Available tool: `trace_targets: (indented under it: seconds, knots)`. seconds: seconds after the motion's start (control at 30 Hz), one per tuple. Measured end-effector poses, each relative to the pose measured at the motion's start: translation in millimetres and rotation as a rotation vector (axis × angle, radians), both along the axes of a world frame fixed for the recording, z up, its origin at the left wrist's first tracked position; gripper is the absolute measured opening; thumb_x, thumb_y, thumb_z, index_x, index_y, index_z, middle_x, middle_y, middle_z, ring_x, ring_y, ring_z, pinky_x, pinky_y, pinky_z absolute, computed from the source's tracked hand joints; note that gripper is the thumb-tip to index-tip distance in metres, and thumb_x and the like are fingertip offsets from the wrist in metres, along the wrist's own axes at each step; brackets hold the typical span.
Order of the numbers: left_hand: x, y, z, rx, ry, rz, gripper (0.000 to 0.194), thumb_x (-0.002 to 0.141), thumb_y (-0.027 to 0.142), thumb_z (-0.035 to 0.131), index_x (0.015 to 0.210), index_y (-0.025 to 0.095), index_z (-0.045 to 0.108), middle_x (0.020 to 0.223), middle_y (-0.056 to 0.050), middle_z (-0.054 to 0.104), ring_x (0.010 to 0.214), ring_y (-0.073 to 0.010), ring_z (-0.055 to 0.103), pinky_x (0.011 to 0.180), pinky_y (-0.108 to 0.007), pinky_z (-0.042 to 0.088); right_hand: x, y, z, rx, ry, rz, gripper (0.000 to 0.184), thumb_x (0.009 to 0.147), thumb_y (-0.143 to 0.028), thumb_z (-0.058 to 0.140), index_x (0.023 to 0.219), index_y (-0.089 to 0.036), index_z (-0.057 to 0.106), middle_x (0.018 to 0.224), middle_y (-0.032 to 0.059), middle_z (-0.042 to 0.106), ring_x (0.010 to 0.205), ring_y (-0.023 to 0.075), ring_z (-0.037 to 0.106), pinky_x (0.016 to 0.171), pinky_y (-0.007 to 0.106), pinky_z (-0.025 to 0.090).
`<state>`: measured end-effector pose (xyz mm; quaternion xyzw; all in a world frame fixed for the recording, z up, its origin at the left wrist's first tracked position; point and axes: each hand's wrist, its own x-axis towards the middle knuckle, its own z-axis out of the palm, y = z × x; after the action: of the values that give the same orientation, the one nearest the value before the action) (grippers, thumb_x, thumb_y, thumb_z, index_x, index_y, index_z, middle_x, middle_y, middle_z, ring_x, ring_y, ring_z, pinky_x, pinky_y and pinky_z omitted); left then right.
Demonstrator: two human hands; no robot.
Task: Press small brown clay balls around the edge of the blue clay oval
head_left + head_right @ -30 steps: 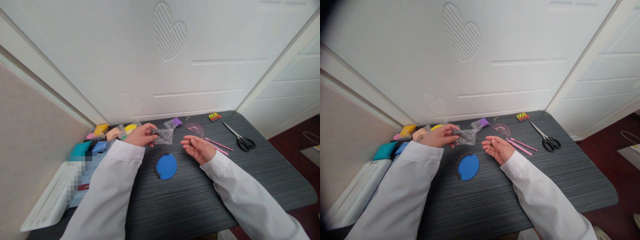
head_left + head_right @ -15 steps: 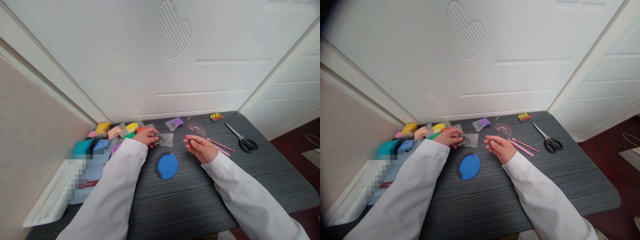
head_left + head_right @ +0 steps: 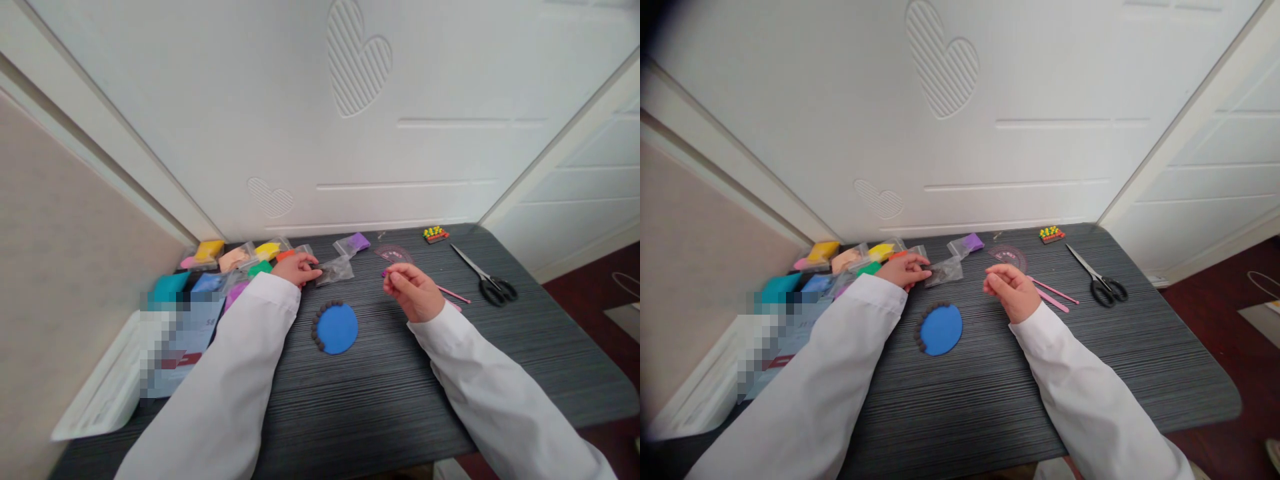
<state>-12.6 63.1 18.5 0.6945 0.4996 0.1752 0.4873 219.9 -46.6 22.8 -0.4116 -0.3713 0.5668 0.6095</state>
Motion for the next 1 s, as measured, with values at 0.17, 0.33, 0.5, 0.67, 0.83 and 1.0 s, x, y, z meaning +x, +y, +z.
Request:
trace_targets:
  seconds: [0.17,0.33,0.5,0.67,0.83,1.0]
  knots:
    - [-0.9,0.6,-3.4,0.017,-0.029,0.029,0.033,0.063,0.041,0.059,0.086,0.019,0.050,0.045,0.007,0.046,0.036,-0.0067,0.042,0.034,-0.017,0.032,2.5,2.1,-1.9,0.015,-0.102,-0.058,0.029,0.062,-0.034,0.064,0.087,-0.023,0.053,0.083,0.0013,0.060,0.070,0.0119,0.055,0.061,0.027,0.042]
    - [-0.6,0.7,-5.9,0.035,-0.048,0.044,0.036,0.063,0.042,0.059,0.089,0.018,0.049,0.049,0.006,0.048,0.036,-0.0065,0.043,0.034,-0.017,0.032,3.0,2.8,-4.9,0.054,-0.226,-0.041,0.028,0.075,-0.046,0.046,0.075,-0.019,0.052,0.048,-0.0044,0.045,0.044,0.0077,0.041,0.044,0.024,0.032]
    - [3.4,-7.6,-2.6,0.096,-0.102,0.130,0.040,0.064,0.039,0.059,0.094,0.019,0.041,0.045,0.010,0.042,0.033,-0.0054,0.038,0.035,-0.017,0.030,-3.7,-0.6,-12.4,0.053,-0.332,0.011,0.022,0.069,-0.041,0.056,0.071,-0.020,0.049,0.051,-0.0055,0.044,0.047,0.0075,0.040,0.047,0.023,0.031]
    - [0.4,-42.3,1.8,0.247,-0.202,0.212,0.037,0.063,0.035,0.059,0.091,0.017,0.045,0.058,0.006,0.046,0.044,-0.0059,0.043,0.043,-0.019,0.036,-11.4,-9.8,-19.0,0.112,-0.750,0.019,0.018,0.069,-0.030,0.056,0.084,-0.022,0.051,0.068,-0.0022,0.050,0.060,0.0105,0.046,0.058,0.026,0.037]
    - [-9.9,-85.9,-0.8,0.371,0.039,0.137,0.025,0.065,0.034,0.057,0.083,0.016,0.056,0.076,-0.002,0.058,0.073,-0.0137,0.054,0.072,-0.027,0.042,-15.2,-17.4,-15.3,0.138,-0.994,0.077,0.017,0.074,-0.023,0.048,0.091,-0.023,0.048,0.081,0.0009,0.056,0.067,0.0123,0.049,0.062,0.028,0.039]
    - [-20.1,-93.1,-9.8,0.478,0.103,0.093,0.018,0.066,0.030,0.054,0.077,0.016,0.059,0.072,-0.003,0.060,0.071,-0.0146,0.054,0.070,-0.028,0.042,-13.6,-16.1,-15.6,0.079,-1.012,0.081,0.018,0.075,-0.025,0.047,0.093,-0.022,0.047,0.083,0.0021,0.056,0.067,0.0129,0.050,0.060,0.028,0.039]
